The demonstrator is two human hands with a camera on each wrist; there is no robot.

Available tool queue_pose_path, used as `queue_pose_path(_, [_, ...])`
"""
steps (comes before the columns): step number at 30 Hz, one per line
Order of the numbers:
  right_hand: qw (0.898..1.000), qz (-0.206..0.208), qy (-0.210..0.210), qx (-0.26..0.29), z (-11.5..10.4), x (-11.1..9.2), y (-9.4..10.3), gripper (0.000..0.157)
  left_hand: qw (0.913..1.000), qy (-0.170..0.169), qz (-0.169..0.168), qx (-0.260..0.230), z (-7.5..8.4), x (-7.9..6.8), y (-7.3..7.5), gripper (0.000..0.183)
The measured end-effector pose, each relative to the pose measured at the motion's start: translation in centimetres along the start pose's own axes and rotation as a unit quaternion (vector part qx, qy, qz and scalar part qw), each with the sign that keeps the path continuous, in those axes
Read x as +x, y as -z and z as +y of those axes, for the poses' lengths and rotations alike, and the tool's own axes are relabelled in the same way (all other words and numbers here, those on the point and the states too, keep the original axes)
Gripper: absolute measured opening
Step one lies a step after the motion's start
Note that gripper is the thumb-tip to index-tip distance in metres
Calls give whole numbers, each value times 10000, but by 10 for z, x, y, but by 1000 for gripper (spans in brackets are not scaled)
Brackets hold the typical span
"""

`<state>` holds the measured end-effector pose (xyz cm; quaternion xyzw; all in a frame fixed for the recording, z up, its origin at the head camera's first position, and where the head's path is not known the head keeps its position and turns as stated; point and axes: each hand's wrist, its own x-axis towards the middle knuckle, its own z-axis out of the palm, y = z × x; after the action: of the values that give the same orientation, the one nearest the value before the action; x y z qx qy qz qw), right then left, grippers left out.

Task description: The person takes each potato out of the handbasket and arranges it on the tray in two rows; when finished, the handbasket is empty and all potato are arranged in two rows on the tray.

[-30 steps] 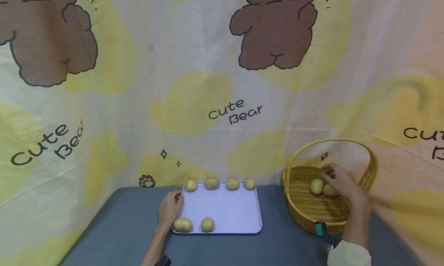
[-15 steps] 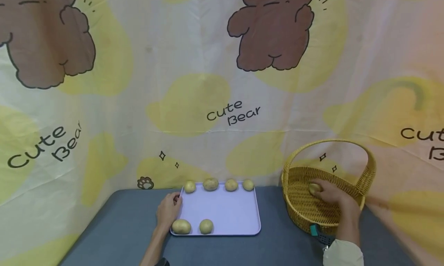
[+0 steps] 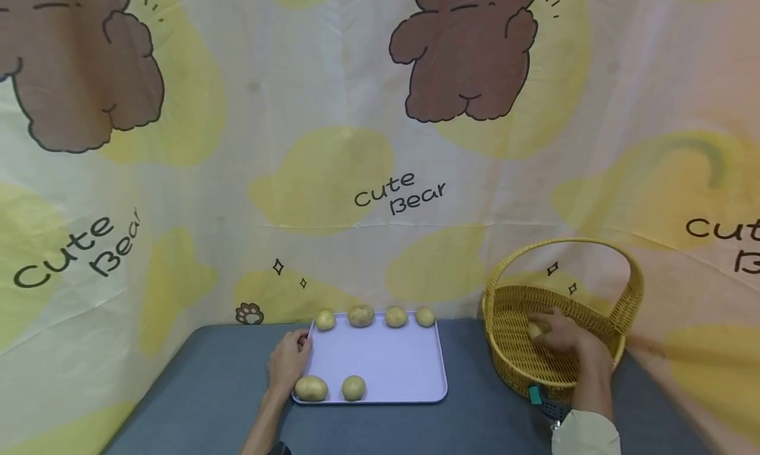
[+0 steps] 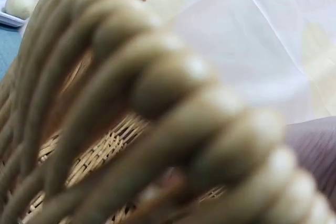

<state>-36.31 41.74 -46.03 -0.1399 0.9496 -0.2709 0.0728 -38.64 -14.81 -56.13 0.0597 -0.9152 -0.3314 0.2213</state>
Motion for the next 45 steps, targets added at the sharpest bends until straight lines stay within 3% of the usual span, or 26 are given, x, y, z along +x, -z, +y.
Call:
queue_pose_path(5, [9994, -336, -85, 23, -4, -4, 4, 62, 10000, -38, 28, -20, -1, 0, 0, 23])
queue_pose_path(7, [9990, -433, -63, -11, -6, -5, 4, 55, 10000, -50, 40, -7, -1, 0, 0, 23])
queue_pose_path(12, [9971, -574, -473, 171, -9, -4, 0, 28, 9999, -95, 42, 12, 0, 3, 1, 23])
queue_pose_path(21, [9975, -505, -476, 162, -11, -4, -3, 36, 9999, -152, 0, 29, 0, 5, 1, 24])
queue_pose_path(25, [9987, -374, -16, 345, -19, -8, 6, 36, 9999, -150, 34, 17, 0, 4, -1, 23])
queue_pose_path(30, [9938, 330, 1042, 211, -39, -13, 17, 28, 9999, -135, 40, 19, 1, 4, -2, 24])
queue_pose_path(32, [9908, 507, 1237, 230, -48, -15, 20, 30, 9999, -127, 34, 16, 0, 4, -1, 24])
queue_pose_path(45, [9781, 259, 1991, 557, -110, -25, 28, 33, 10000, -41, 16, 22, -2, 1, -2, 23])
